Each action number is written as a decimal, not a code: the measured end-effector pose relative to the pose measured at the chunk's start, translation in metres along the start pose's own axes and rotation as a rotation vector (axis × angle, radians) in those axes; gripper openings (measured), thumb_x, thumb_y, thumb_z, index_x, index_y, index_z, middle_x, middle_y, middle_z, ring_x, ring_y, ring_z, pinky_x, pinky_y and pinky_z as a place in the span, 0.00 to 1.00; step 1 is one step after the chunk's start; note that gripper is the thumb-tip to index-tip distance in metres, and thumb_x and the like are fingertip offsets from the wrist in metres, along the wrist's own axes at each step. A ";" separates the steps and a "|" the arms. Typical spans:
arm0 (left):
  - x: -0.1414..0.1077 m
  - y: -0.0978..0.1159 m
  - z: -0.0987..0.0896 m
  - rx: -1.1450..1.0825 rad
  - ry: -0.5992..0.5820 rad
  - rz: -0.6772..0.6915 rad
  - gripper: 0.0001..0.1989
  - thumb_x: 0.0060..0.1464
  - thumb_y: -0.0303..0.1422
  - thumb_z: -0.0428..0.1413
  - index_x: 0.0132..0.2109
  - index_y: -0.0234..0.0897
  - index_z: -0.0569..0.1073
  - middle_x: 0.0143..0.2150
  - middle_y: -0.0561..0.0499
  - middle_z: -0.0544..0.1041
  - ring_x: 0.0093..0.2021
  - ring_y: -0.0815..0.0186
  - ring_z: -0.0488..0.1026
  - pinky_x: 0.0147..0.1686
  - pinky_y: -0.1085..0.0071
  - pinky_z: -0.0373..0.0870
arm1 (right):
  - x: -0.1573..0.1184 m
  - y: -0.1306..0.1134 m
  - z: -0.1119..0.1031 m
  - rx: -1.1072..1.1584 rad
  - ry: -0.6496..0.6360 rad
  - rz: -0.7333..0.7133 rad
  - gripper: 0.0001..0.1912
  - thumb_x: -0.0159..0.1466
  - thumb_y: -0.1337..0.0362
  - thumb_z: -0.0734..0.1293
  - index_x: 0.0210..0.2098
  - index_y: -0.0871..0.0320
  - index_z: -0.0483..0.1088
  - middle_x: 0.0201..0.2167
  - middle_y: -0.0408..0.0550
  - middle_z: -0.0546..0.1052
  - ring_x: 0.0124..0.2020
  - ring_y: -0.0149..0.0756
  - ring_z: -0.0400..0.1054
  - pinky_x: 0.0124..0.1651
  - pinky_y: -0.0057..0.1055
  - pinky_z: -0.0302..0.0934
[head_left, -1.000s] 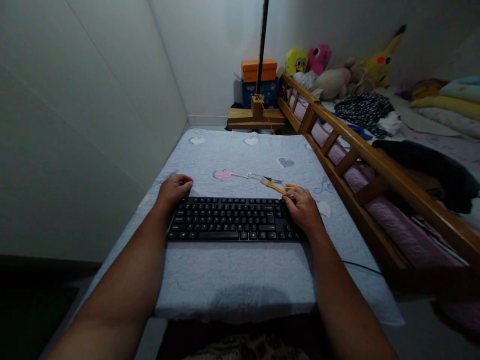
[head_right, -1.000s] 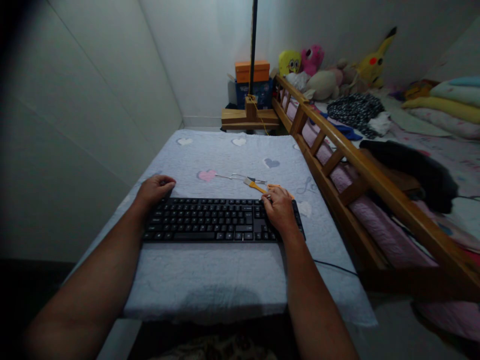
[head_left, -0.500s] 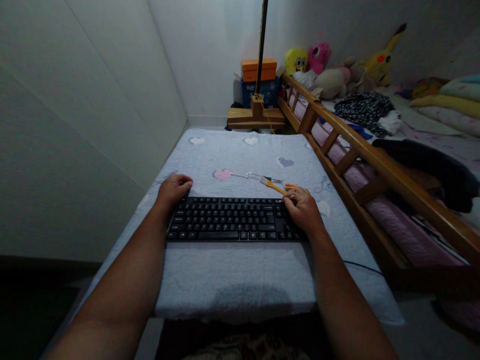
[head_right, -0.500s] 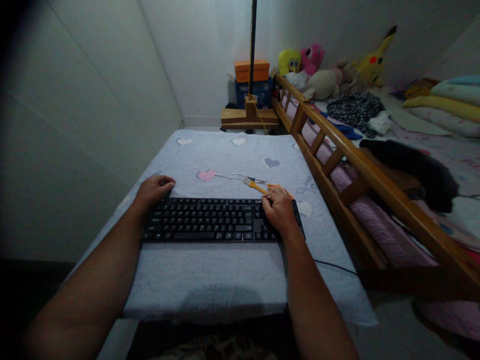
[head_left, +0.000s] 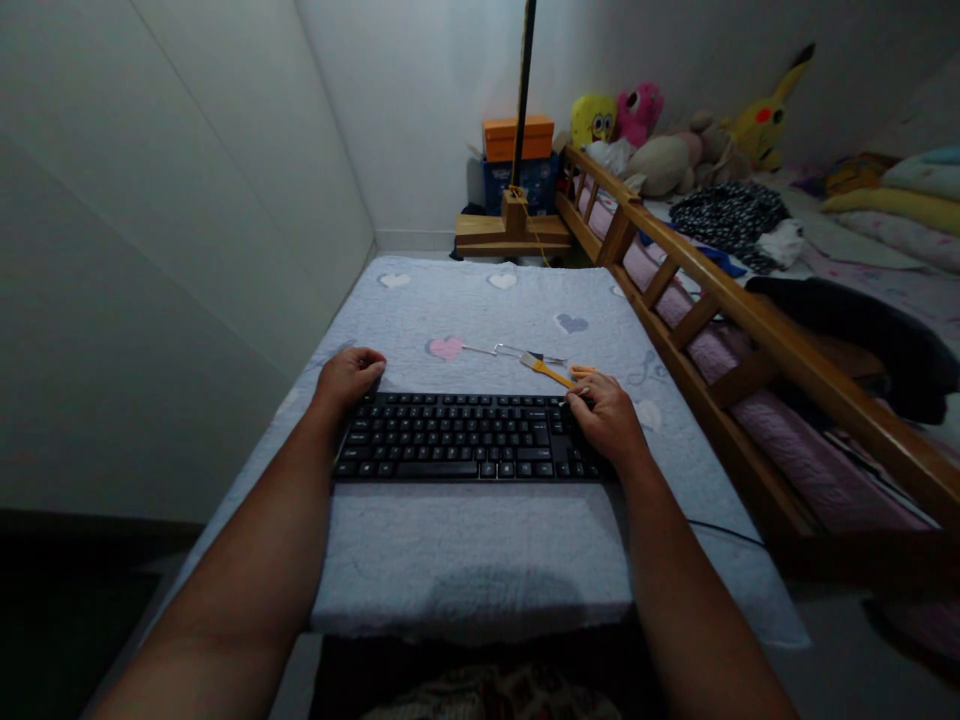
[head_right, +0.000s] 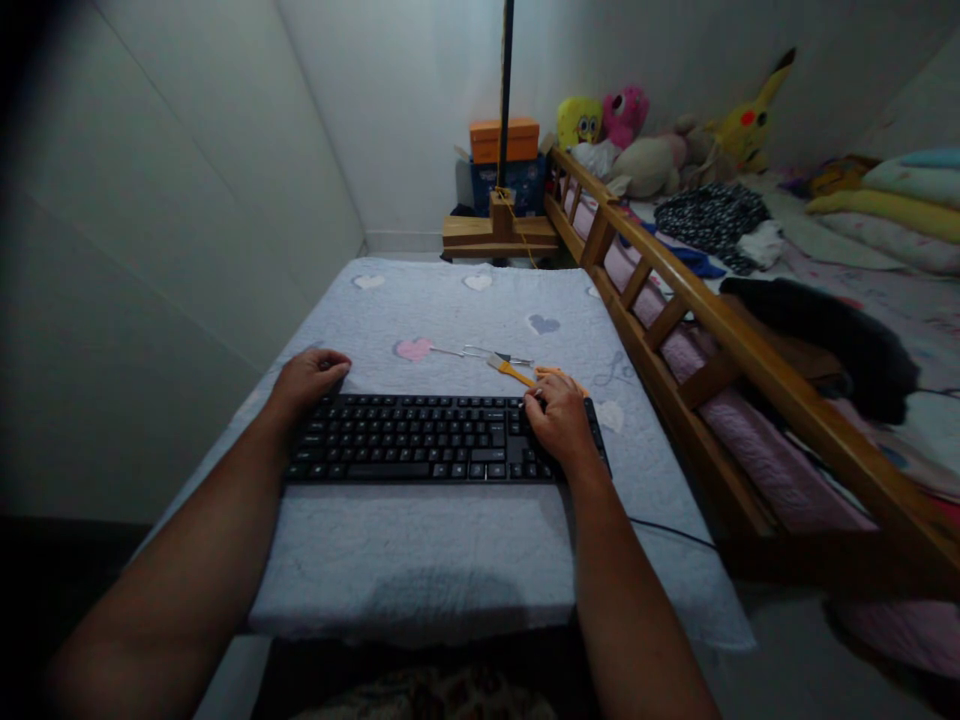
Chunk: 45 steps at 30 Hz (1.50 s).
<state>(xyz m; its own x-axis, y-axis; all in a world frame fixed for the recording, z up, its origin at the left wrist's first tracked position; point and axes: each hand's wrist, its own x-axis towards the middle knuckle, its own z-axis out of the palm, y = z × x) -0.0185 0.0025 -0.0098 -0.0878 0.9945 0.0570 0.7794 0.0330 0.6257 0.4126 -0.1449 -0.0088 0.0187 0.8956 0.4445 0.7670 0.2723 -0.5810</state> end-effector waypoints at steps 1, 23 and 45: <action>0.000 -0.001 0.000 0.001 0.000 -0.001 0.10 0.50 0.39 0.61 0.37 0.43 0.85 0.43 0.46 0.87 0.49 0.51 0.83 0.59 0.58 0.80 | 0.000 0.000 0.000 0.001 0.002 0.000 0.09 0.70 0.65 0.69 0.32 0.50 0.78 0.40 0.54 0.86 0.61 0.56 0.80 0.69 0.58 0.71; 0.000 -0.002 0.000 -0.026 -0.009 -0.004 0.10 0.50 0.39 0.61 0.38 0.43 0.85 0.45 0.45 0.87 0.50 0.50 0.83 0.61 0.56 0.79 | 0.001 0.003 0.002 -0.010 0.003 0.004 0.08 0.71 0.64 0.70 0.36 0.49 0.81 0.42 0.55 0.87 0.62 0.57 0.80 0.67 0.59 0.71; 0.000 -0.002 0.001 -0.028 -0.005 0.001 0.11 0.50 0.39 0.61 0.37 0.43 0.85 0.44 0.45 0.87 0.49 0.51 0.83 0.58 0.58 0.80 | 0.000 0.001 -0.001 0.018 0.004 -0.010 0.09 0.69 0.65 0.69 0.32 0.49 0.77 0.39 0.53 0.87 0.62 0.56 0.81 0.69 0.59 0.71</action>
<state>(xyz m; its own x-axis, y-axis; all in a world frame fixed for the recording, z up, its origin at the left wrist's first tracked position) -0.0196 0.0023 -0.0121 -0.0835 0.9950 0.0541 0.7617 0.0288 0.6472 0.4137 -0.1450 -0.0088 0.0140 0.8915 0.4527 0.7552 0.2873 -0.5891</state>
